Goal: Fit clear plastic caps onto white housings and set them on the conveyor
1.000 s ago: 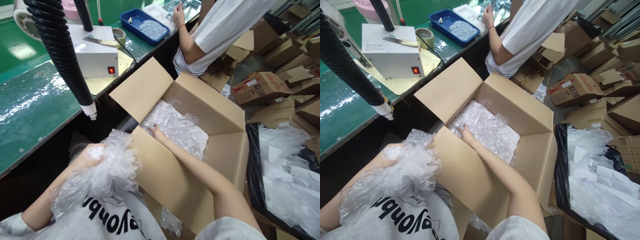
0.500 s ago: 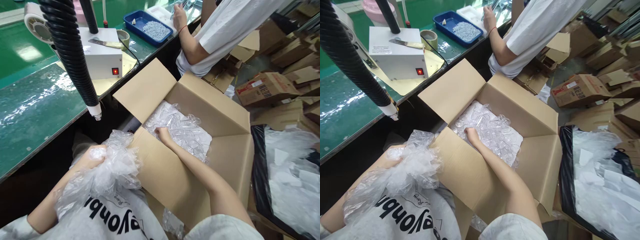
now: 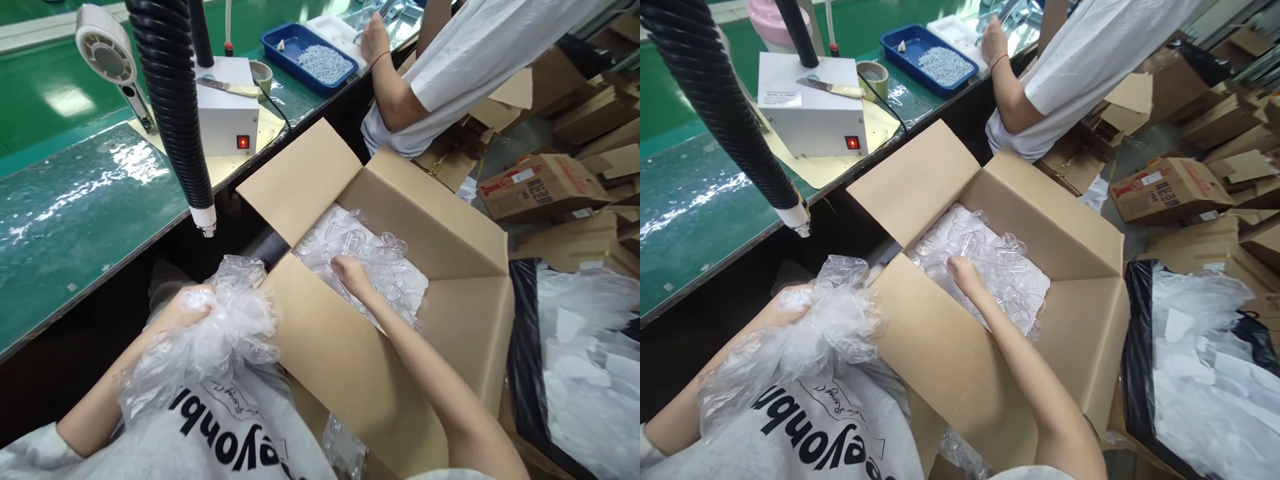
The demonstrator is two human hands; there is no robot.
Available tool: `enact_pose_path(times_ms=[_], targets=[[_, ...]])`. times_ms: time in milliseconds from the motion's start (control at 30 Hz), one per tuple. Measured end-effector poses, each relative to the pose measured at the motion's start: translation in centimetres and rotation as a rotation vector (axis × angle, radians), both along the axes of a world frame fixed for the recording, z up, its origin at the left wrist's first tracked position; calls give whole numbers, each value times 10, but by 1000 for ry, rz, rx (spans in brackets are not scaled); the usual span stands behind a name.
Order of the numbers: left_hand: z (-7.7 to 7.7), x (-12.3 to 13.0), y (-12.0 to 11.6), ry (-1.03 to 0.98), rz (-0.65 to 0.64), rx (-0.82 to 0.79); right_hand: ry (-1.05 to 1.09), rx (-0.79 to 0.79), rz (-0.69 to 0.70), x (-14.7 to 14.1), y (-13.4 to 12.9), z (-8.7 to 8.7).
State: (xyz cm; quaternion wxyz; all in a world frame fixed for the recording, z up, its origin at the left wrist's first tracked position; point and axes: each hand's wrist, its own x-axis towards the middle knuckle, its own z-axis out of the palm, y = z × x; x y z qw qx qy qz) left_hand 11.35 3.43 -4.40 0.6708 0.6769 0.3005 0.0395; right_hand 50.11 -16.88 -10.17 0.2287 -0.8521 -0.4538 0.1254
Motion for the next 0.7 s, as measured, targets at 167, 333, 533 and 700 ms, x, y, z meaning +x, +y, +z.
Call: enact_pose_path(times_ms=[167, 333, 533, 700], targets=[[9, 16, -7, -8, 55, 14, -46, 122, -41, 5, -26, 36], [23, 31, -21, -23, 55, 4, -99, 181, -59, 13, -38, 71], [27, 33, -22, -36, -44, 87, -175, 261, -73, 10, -36, 106], [29, 53, -34, -170, -70, 120, 151, 277, 439, -81, -1, 136]])
